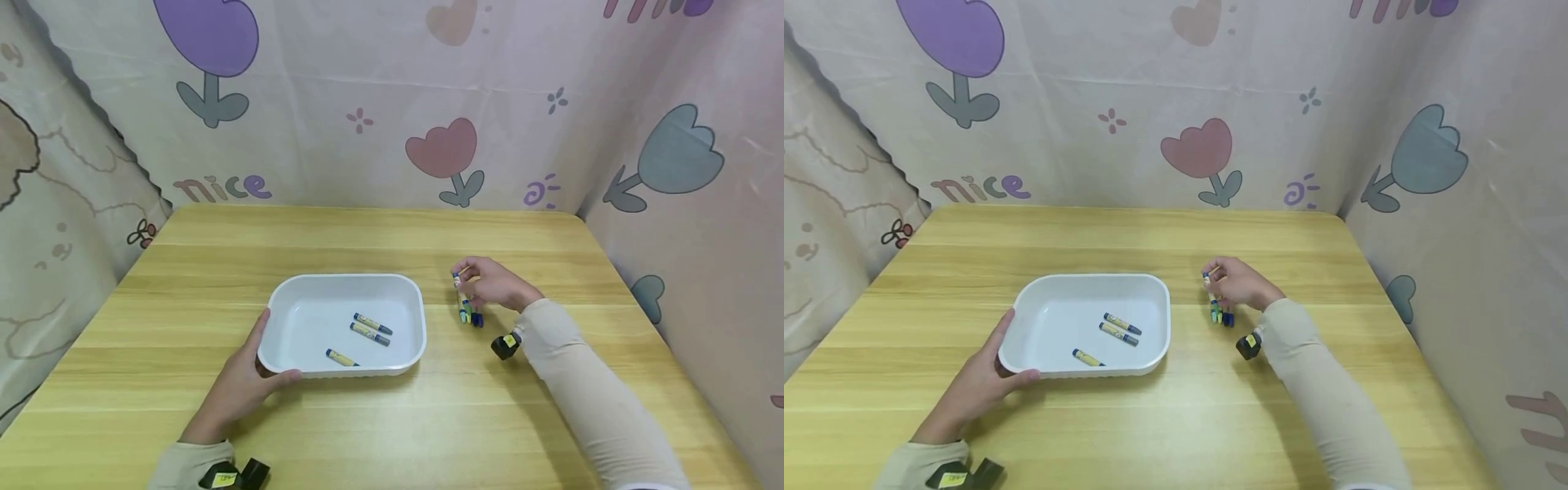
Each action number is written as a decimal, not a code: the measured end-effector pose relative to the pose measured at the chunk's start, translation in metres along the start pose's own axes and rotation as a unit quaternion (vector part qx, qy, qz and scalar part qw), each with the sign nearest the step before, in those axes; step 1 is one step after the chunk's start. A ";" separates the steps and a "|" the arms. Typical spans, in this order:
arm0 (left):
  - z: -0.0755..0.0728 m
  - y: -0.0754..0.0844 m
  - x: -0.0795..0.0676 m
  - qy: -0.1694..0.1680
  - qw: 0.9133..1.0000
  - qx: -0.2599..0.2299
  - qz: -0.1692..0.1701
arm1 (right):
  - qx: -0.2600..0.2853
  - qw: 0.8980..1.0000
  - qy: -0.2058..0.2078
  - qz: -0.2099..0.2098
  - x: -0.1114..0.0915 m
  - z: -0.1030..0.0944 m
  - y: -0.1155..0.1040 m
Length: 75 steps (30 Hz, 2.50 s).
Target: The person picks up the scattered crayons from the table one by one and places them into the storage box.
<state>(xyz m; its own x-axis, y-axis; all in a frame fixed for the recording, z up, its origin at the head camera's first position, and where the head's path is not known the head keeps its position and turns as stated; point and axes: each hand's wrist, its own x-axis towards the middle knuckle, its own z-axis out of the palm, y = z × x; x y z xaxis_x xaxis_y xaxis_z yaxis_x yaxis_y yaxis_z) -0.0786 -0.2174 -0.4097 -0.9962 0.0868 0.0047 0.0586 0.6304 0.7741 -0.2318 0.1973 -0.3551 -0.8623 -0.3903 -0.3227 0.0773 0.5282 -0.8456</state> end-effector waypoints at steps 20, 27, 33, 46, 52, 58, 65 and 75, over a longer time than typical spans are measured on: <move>0.000 -0.001 -0.001 0.003 1.000 0.008 0.004 | 0.001 0.998 -0.033 -0.049 0.005 0.023 -0.029; 0.000 -0.001 -0.002 0.000 1.000 0.008 -0.001 | 0.004 0.998 -0.035 -0.057 0.009 0.032 -0.044; 0.000 0.000 -0.002 -0.001 1.000 0.008 -0.001 | -0.002 0.997 -0.041 -0.060 0.016 0.041 -0.057; -0.001 0.002 -0.002 -0.001 1.000 0.006 0.000 | -0.025 0.995 -0.076 -0.058 0.035 0.069 -0.074; -0.001 0.002 -0.002 -0.002 1.000 0.007 -0.002 | -0.050 0.989 -0.129 -0.048 0.041 0.077 -0.081; -0.002 0.001 -0.002 -0.004 1.000 0.010 -0.006 | -0.079 0.985 -0.144 -0.052 0.046 0.080 -0.089; -0.002 0.000 -0.001 -0.002 1.000 0.008 0.001 | -0.084 0.983 -0.152 -0.061 0.055 0.095 -0.095; -0.001 0.001 -0.001 -0.005 1.000 0.008 -0.008 | -0.085 0.981 -0.173 -0.032 0.071 0.122 -0.085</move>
<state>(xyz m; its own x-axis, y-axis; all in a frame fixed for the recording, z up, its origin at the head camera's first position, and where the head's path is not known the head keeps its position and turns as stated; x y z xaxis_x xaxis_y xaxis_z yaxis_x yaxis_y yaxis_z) -0.0773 -0.2180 -0.4080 -0.9964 0.0834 -0.0144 0.0429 0.6446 0.7633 -0.2384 0.0330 -0.3581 -0.6396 -0.6432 -0.4209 -0.0816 0.6013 -0.7949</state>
